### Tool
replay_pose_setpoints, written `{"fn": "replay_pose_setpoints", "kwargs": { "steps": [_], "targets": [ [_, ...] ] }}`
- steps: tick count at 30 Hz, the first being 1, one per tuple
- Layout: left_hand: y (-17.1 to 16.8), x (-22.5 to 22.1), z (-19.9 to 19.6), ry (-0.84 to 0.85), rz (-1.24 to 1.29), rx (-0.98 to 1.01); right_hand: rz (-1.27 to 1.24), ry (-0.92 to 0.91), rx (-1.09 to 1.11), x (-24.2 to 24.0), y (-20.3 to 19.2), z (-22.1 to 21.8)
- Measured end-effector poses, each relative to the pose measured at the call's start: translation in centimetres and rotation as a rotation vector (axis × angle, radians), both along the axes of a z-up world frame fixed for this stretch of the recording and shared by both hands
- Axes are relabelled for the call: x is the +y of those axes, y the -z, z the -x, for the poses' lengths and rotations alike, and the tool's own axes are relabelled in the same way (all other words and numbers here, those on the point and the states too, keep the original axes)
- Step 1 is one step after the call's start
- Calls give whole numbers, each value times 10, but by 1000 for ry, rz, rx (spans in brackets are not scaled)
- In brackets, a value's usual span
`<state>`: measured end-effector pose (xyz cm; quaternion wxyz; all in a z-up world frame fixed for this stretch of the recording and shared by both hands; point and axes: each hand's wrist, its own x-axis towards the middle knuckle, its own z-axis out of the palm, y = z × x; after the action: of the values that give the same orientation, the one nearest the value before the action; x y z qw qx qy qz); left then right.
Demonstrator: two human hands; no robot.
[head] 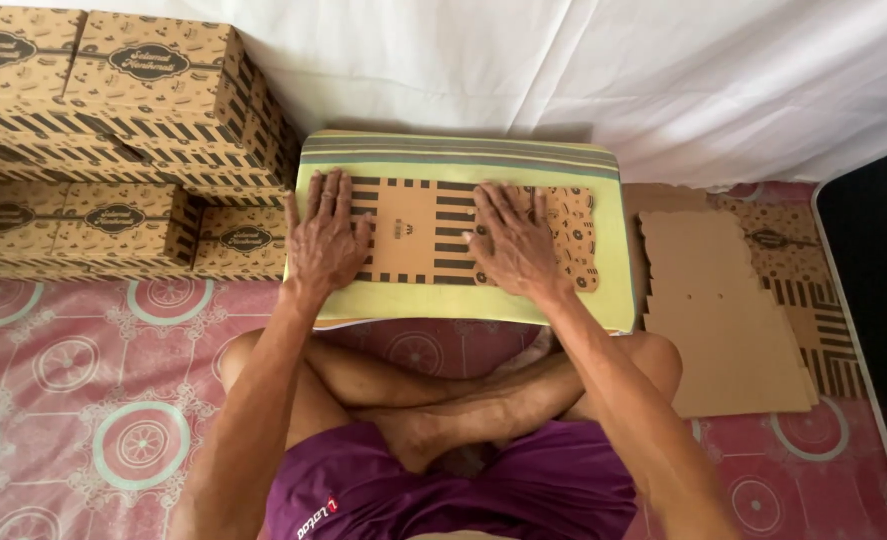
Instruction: Manually folding and assembling cardboard boxes from flat sheets while sitting on the floor.
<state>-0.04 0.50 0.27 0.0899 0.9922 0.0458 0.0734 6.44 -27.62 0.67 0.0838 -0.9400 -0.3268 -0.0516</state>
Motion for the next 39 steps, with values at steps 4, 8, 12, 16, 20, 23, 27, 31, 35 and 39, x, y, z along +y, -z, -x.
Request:
{"fn": "replay_pose_setpoints", "kwargs": {
  "steps": [4, 8, 12, 16, 20, 23, 27, 31, 35, 39],
  "targets": [
    [9, 17, 7, -27, -45, -101, -3, 35, 13, -24, -5, 2],
    [-6, 17, 7, -71, -22, 15, 40, 66, -16, -45, 9, -4],
    [-13, -4, 2, -88, -124, 70, 12, 56, -22, -45, 15, -5],
    [-42, -63, -1, -45, -157, 103, 41, 21, -38, -45, 22, -10],
    [6, -127, -30, 85, -110, -103, 73, -61, -64, -40, 14, -6],
    [6, -165, -29, 183, -4, -138, 38, -99, -94, -48, 30, -13],
    [-10, -143, -19, 182, 42, -199, -33, -112, -202, -45, 36, -11],
    [-13, -103, -17, 140, -53, -152, -78, -138, -99, -47, 26, -10],
    [-27, -64, -8, 51, -94, -91, -79, -127, -53, -47, 24, -10],
    [-25, -27, -1, -9, -91, -48, -76, -132, -53, -47, 21, -8]
  ]
}}
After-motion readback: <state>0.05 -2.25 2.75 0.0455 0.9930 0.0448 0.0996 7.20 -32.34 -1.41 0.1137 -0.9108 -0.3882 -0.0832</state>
